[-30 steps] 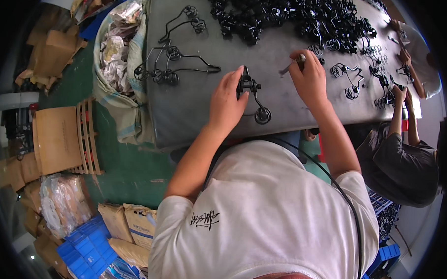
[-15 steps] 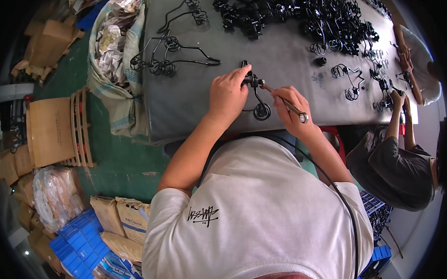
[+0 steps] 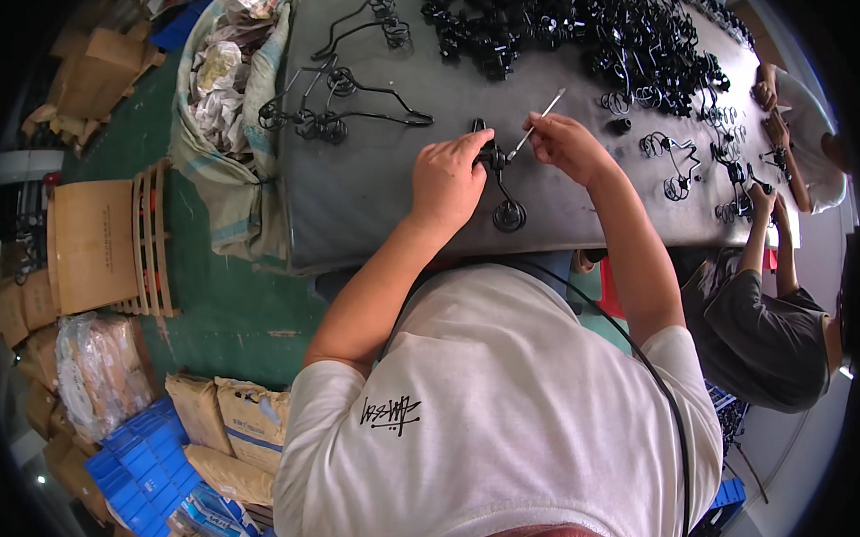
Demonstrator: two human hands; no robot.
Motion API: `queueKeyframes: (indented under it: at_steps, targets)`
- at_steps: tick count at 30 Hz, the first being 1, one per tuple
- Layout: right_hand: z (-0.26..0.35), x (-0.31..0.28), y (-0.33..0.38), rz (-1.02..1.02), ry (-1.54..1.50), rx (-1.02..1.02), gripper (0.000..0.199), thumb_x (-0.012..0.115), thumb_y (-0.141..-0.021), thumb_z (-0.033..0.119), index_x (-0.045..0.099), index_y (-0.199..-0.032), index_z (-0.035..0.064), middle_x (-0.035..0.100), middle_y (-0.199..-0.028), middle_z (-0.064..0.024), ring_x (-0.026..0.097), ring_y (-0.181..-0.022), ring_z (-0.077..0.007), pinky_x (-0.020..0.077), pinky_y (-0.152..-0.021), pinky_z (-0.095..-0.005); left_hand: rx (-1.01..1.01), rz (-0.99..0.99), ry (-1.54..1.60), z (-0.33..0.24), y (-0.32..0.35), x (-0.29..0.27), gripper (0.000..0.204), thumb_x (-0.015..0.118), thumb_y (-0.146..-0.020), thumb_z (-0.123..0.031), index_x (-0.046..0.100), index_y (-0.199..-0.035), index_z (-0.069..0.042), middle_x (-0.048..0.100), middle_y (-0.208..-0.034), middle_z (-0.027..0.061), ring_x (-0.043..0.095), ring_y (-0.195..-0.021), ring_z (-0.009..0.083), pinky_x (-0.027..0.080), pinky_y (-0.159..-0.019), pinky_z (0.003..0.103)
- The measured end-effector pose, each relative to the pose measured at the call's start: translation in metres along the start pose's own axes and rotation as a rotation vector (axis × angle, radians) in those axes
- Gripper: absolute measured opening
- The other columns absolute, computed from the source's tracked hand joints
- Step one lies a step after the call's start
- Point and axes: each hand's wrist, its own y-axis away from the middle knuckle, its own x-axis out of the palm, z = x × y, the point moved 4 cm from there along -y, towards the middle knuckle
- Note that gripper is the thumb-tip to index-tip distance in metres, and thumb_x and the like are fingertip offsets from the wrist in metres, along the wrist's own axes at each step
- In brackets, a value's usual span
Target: The person separates wire spring frames on a workbench and assembles clamp components onto the wire frames by hand.
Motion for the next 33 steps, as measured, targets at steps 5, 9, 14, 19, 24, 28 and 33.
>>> queueKeyframes:
  at_steps: [5,9,14,19,24,28,33]
  targets:
    - [-0.006,-0.023,-0.016,-0.195,0.084,-0.046,0.028,0.061,-0.097,0.033,0.062,-0.091,0.0064,0.06,-0.075,-0.0017,0.057,-0.063,-0.0121,0.0444,-0.056,-0.0236,0.0,-0.056,0.039,0.005,0.006,0.005,0.045,0.066,-0.077,-0.004,0.06,-0.121,-0.01,0.068,-0.112,0.0073,0.066,-0.099,0.0268,0.049,-0.083,0.042]
    - [0.021,-0.036,0.005,-0.672,1.273,-0.255,0.033,0.059,-0.096,0.037,0.063,-0.101,0.0046,0.064,-0.084,-0.0084,0.062,-0.071,-0.0232,0.051,-0.065,-0.0331,-0.161,-0.185,0.0,0.004,0.024,-0.005,0.061,0.073,-0.078,-0.016,0.045,-0.132,-0.005,0.066,-0.099,0.0141,0.065,-0.091,0.0344,0.053,-0.075,0.047]
    - [0.064,0.057,0.013,-0.632,1.277,-0.849,0.036,0.068,-0.089,0.023,0.061,-0.122,0.0097,0.062,-0.099,-0.0112,0.062,-0.081,-0.0266,0.0514,-0.074,-0.0372,-0.348,-0.058,0.29,0.027,0.048,0.011,0.052,0.071,-0.085,-0.012,0.043,-0.128,-0.002,0.065,-0.074,0.0132,0.065,-0.069,0.0355,0.052,-0.063,0.045]
    - [0.052,0.151,-0.06,-0.05,1.323,-0.779,0.064,0.075,-0.083,0.029,0.049,-0.138,0.011,0.061,-0.111,-0.0113,0.061,-0.086,-0.0244,0.0513,-0.082,-0.0349,-0.567,-0.021,0.517,0.032,0.068,-0.02,0.041,0.069,-0.085,-0.009,0.053,-0.122,-0.003,0.063,-0.073,0.0101,0.063,-0.066,0.0232,0.05,-0.063,0.037]
    - [0.021,0.189,-0.114,-0.076,1.436,-0.828,0.067,0.073,-0.079,0.028,0.046,-0.138,0.0072,0.061,-0.114,-0.014,0.062,-0.104,-0.0312,0.0507,-0.09,-0.0403,-0.568,-0.023,0.443,0.037,0.092,-0.062,0.041,0.068,-0.086,-0.009,0.054,-0.124,-0.003,0.063,-0.075,0.0084,0.06,-0.066,0.0169,0.048,-0.063,0.031]
    - [0.034,0.184,-0.094,-0.215,1.431,-0.624,0.053,0.066,-0.076,0.015,0.054,-0.127,0.0044,0.061,-0.11,-0.014,0.061,-0.105,-0.033,0.0499,-0.092,-0.0405,-0.629,0.026,0.444,0.046,0.104,-0.073,0.042,0.068,-0.088,-0.011,0.054,-0.127,-0.003,0.065,-0.077,0.0057,0.06,-0.067,0.0129,0.048,-0.063,0.028]
    - [0.059,0.096,-0.03,-0.257,1.223,-0.729,0.056,0.063,-0.072,0.009,0.054,-0.127,0.0065,0.059,-0.116,-0.0155,0.057,-0.111,-0.0337,0.0472,-0.095,-0.0402,-0.627,-0.053,0.454,0.066,0.079,-0.064,0.043,0.066,-0.091,-0.015,0.054,-0.13,-0.004,0.067,-0.079,0.0047,0.061,-0.068,0.0107,0.049,-0.063,0.028]
